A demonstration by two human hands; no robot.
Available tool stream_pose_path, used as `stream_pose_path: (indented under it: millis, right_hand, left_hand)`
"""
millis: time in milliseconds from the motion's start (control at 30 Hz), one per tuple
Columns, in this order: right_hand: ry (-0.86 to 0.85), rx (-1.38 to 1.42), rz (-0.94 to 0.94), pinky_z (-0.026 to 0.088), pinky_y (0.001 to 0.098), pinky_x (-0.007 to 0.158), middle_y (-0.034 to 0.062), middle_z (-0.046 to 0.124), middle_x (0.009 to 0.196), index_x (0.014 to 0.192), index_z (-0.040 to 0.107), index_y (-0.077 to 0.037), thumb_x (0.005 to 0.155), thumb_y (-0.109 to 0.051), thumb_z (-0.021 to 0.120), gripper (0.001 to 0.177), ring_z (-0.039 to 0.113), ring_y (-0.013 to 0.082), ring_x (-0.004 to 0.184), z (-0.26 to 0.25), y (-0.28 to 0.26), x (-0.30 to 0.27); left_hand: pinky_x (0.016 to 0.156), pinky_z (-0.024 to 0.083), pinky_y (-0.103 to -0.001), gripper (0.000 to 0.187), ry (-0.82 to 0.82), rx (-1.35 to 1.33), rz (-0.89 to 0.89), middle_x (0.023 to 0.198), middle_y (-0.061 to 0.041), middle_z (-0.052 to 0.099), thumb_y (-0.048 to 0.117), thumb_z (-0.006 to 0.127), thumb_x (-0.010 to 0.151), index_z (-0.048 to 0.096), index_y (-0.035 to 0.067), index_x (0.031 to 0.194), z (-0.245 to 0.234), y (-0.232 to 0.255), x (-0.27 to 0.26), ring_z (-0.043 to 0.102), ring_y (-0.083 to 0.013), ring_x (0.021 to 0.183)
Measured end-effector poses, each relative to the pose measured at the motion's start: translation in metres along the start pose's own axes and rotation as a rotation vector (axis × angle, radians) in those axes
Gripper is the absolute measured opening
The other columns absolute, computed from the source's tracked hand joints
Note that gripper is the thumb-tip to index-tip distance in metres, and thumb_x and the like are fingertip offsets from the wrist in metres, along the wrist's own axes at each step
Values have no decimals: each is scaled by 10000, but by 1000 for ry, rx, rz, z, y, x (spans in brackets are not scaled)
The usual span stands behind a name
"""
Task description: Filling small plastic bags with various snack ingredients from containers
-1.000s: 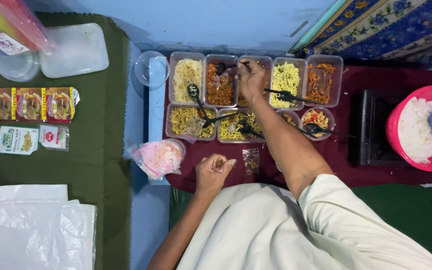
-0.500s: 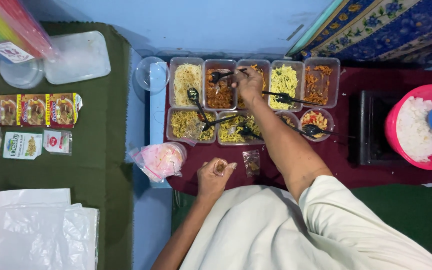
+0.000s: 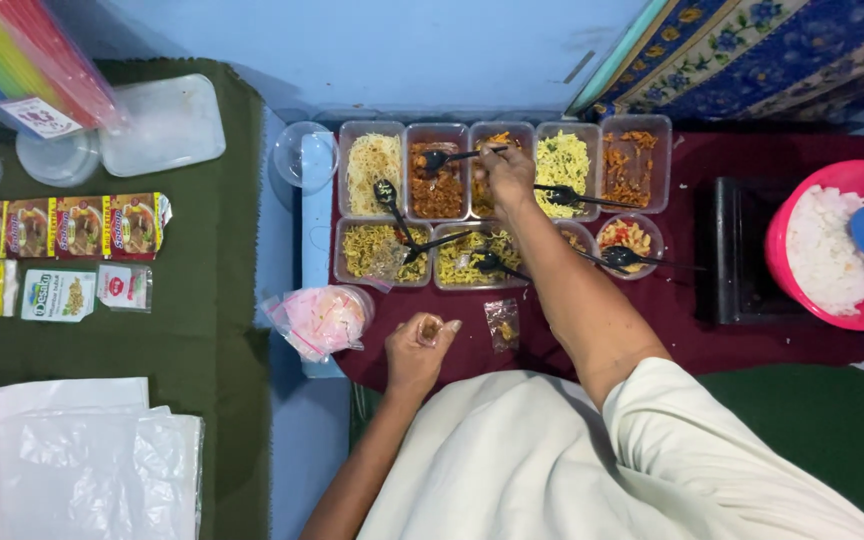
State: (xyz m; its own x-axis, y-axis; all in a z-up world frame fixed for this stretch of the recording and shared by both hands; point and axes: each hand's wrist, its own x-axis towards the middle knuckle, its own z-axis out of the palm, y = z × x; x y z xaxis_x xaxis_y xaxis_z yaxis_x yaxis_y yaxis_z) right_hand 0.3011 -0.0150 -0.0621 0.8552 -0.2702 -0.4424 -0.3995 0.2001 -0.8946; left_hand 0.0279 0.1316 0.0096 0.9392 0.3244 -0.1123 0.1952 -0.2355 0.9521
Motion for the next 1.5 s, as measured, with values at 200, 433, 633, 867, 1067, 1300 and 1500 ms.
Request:
stream_pose_path:
  millis: [200,433,633,867,1067,1300,1500]
  right_hand:
    - [17,7,-18,446,203,359,74,735,841,1092,718,-91,942,-192,712,182,705,109,552,-26,-21,-9]
    - [-20,34,-5,470,180,349,83,742,891,1134,696,-49,946,-189,746,239,683,80,545,-70,-43,-28]
    - [-113,14,-50,457,136,370,49,721,927,1136,649,-59,985,-203,704,216,627,23,535,-103,-97,-79]
    - [-191,39,-53,439,128,378,66,718,939,1128,645,-66,983,-196,721,209,595,25,529,-120,-149,-157]
    - [-236,4,-77,453,141,381,61,706,898,1122,669,-67,974,-164,738,190,608,43,511,-130,-150,-189]
    - [-245,-18,-69,442,159,352,101,737,884,1107,680,-52,962,-140,750,183,616,66,492,-132,-128,-196]
    - [-263,-50,-105,418,156,341,88,717,849,1090,680,-44,964,-90,720,141,613,74,482,-128,-120,-202]
  left_hand:
    - [471,416,-286,193,1,-29,-60,509,-78,621,98,877,757,694,94,695,7,-13,11,513,-132,482]
    - [486,393,-255,200,24,-47,-46,510,-25,590,90,847,794,675,109,694,11,6,40,480,-79,525]
    - [502,407,-288,181,41,-35,35,538,-48,572,119,841,807,677,118,730,20,2,61,480,-110,532]
    - [511,422,-264,201,40,-64,38,542,2,583,146,862,784,673,143,714,31,15,63,490,-82,539]
    - [537,475,-303,140,57,-22,122,546,-18,612,126,812,751,679,158,718,35,10,64,575,-133,530]
    - [574,524,-364,201,105,80,338,580,-70,645,133,897,701,704,159,750,35,15,63,670,-305,601]
    - [670,540,-398,253,137,179,417,598,-57,651,188,913,621,716,196,779,39,-3,66,680,-323,672]
